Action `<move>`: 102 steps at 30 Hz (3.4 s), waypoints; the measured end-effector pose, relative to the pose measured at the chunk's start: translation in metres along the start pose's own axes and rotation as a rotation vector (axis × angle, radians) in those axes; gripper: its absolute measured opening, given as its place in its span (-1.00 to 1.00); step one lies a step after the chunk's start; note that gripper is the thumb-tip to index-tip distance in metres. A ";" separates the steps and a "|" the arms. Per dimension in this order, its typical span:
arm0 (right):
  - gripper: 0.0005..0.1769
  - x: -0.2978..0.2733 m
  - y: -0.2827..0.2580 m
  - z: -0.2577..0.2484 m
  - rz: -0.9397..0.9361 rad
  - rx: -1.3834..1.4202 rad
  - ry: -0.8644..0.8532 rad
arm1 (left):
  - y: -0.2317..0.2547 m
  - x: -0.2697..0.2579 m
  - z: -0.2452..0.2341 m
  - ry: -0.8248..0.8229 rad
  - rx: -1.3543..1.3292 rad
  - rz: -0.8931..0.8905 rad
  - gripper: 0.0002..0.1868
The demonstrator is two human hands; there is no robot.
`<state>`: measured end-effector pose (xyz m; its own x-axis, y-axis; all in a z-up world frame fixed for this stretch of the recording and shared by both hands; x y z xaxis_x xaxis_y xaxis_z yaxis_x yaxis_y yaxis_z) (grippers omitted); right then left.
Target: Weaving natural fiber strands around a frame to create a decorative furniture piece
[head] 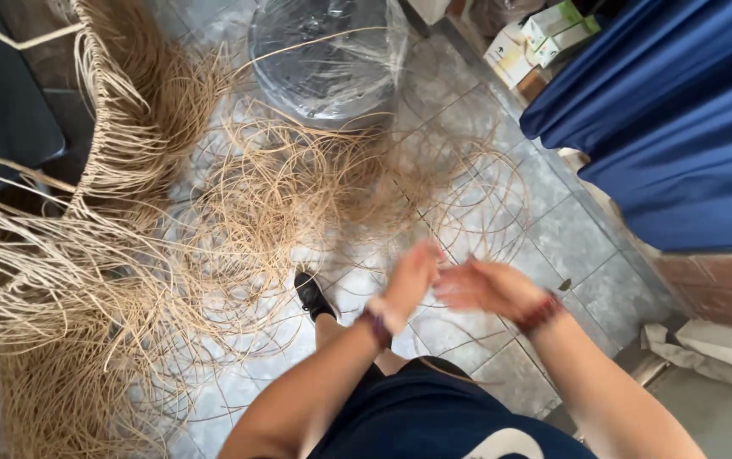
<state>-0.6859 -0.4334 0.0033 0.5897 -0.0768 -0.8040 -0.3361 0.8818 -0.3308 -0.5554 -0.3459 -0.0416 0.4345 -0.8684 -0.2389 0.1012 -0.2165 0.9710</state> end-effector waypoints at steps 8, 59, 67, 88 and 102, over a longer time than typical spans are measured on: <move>-0.78 0.155 -0.011 -0.049 -0.102 0.135 0.135 | -0.021 -0.037 0.014 -0.684 0.405 0.098 -0.83; -0.73 0.082 -0.065 -0.024 -0.347 -0.133 0.137 | 0.018 0.068 -0.012 0.225 0.623 0.309 -0.47; -0.81 0.054 -0.091 -0.055 -0.518 -0.050 0.227 | 0.047 0.095 -0.003 -0.019 1.046 0.495 -0.48; -0.65 0.038 -0.181 0.039 -0.581 0.030 0.121 | 0.090 0.217 -0.039 -0.174 0.658 0.428 -0.86; -0.50 0.009 -0.180 0.048 -0.392 -0.110 0.268 | 0.001 0.308 -0.018 0.041 -0.382 -0.463 -0.78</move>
<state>-0.5849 -0.5708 0.0789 0.4822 -0.5230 -0.7028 -0.2110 0.7093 -0.6726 -0.4058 -0.6056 -0.1142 0.3019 -0.7024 -0.6446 0.5997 -0.3857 0.7011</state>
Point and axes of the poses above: each hand's wrist, its own x-axis towards the middle knuckle, its own z-axis out of the palm, y = z × x, the point moved 5 cm from there along x, towards the middle knuckle, and after that the axes turned 6 degrees about x, right-handed, at the moved point
